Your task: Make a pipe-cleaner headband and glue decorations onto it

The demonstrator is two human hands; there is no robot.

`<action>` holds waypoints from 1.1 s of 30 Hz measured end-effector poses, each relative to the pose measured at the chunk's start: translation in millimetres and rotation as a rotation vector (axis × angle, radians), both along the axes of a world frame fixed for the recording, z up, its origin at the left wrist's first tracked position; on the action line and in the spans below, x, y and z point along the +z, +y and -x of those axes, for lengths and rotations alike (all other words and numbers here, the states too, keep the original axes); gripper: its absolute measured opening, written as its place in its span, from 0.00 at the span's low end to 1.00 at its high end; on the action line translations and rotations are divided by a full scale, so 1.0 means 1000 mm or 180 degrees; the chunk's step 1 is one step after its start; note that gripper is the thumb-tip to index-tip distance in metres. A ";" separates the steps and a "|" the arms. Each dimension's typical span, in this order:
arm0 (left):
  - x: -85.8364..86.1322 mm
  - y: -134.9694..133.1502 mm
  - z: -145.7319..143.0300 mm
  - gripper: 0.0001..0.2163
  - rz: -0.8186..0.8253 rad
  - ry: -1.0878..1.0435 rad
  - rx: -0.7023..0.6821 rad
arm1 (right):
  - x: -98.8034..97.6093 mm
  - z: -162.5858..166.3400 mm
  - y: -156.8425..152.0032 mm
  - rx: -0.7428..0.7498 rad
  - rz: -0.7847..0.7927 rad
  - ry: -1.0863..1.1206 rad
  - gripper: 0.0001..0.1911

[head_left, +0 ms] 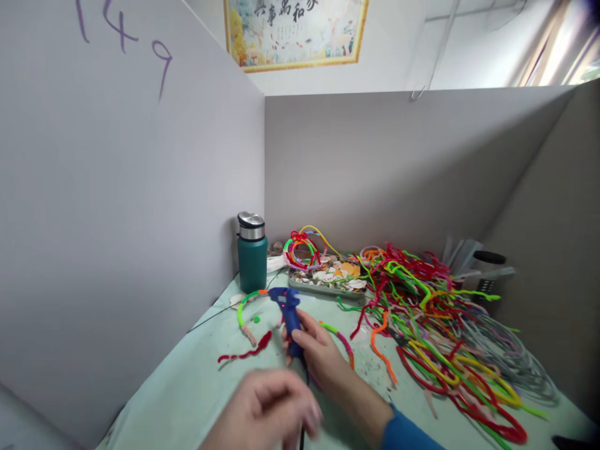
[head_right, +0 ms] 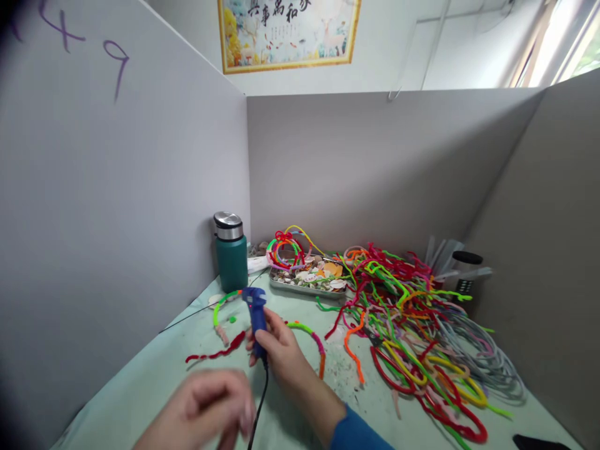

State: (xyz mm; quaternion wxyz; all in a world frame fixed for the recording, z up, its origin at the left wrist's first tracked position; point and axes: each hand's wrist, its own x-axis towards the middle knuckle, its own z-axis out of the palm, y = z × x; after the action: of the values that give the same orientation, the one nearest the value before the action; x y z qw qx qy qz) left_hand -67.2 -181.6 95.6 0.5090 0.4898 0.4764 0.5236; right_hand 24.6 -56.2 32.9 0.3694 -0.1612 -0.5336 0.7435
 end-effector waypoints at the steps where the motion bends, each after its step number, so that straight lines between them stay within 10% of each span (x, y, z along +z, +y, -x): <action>1: -0.006 0.010 0.007 0.11 0.0021 -0.0200 0.0304 | 0.002 -0.008 0.000 -0.0040 0.0154 0.0096 0.17; 5: -0.032 0.054 0.035 0.11 0.0195 -0.0805 0.1265 | 0.009 -0.033 -0.001 -0.0286 0.0311 0.0194 0.06; 13: -0.067 0.087 0.054 0.07 0.0548 -0.1612 0.1528 | -0.007 -0.041 -0.008 -0.0145 -0.0164 -0.0505 0.18; 33: -0.067 0.086 0.052 0.12 0.0495 -0.1642 0.1612 | -0.025 -0.040 -0.009 -0.0109 -0.0614 -0.1348 0.26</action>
State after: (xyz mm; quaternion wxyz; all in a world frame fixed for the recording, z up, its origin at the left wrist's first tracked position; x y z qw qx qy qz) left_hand -118.7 -95.4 28.1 0.5024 0.1680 0.4768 0.7014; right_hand 64.8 -65.5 7.9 0.2755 -0.2866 -0.6650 0.6323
